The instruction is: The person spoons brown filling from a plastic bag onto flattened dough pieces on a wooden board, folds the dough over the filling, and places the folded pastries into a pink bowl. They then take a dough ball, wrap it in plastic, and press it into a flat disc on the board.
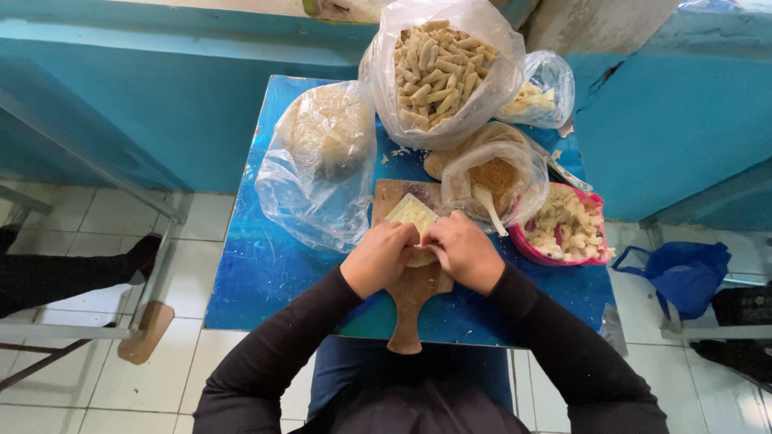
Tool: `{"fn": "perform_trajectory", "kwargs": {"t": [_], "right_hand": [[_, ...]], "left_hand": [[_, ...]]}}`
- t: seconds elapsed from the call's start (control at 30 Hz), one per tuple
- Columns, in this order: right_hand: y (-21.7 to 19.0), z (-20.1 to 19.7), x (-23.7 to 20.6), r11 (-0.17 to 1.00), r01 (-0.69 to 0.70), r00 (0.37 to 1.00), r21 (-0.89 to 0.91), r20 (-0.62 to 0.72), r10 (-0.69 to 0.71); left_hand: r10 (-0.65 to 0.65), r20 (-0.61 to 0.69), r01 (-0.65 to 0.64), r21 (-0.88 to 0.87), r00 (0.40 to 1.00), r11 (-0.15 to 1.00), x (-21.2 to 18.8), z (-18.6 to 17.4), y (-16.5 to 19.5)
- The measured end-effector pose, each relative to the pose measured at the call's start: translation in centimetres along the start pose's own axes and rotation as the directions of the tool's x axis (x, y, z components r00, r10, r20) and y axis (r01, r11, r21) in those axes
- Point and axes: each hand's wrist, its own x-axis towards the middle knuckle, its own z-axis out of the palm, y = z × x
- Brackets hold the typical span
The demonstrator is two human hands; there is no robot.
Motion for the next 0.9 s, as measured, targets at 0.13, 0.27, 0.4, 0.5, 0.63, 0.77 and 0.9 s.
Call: {"fn": "perform_trajectory", "kwargs": {"t": [0.13,0.27,0.4,0.5,0.63,0.77,0.9], "right_hand": [[-0.1,0.2,0.5,1.000,-0.018,0.996,0.001,-0.089,0.018],[-0.3,0.1,0.6,1.000,0.005,0.996,0.026,-0.087,-0.002],[-0.5,-0.1,0.8,0.999,-0.009,0.998,-0.032,-0.067,0.007],[-0.7,0.1,0.8,0.994,0.031,0.989,-0.108,-0.138,-0.045],[-0.7,0.6,0.7,0.976,0.069,0.979,-0.205,-0.176,-0.106],[-1.0,1.2,0.4,0.943,0.053,0.981,-0.327,-0.157,-0.110],[-1.5,1.0,1.4,0.960,0.039,0.980,-0.279,-0.175,-0.090]], "left_hand": [[0.042,-0.073,-0.038,0.048,0.996,0.998,0.0,0.0,0.1],[0.062,-0.064,-0.055,0.111,0.996,0.992,0.1,0.0,-0.1],[0.019,-0.024,-0.017,0.076,1.000,0.997,0.0,0.0,-0.4],[-0.010,-0.056,0.015,0.088,0.998,0.996,0.2,0.4,-0.4],[0.002,-0.096,0.017,0.204,0.995,0.979,0.1,0.4,-0.2],[0.034,-0.182,0.005,0.211,0.983,0.977,0.1,-0.4,-0.3],[-0.106,-0.117,0.122,0.141,0.987,0.982,-0.3,-2.0,-0.9]]}}
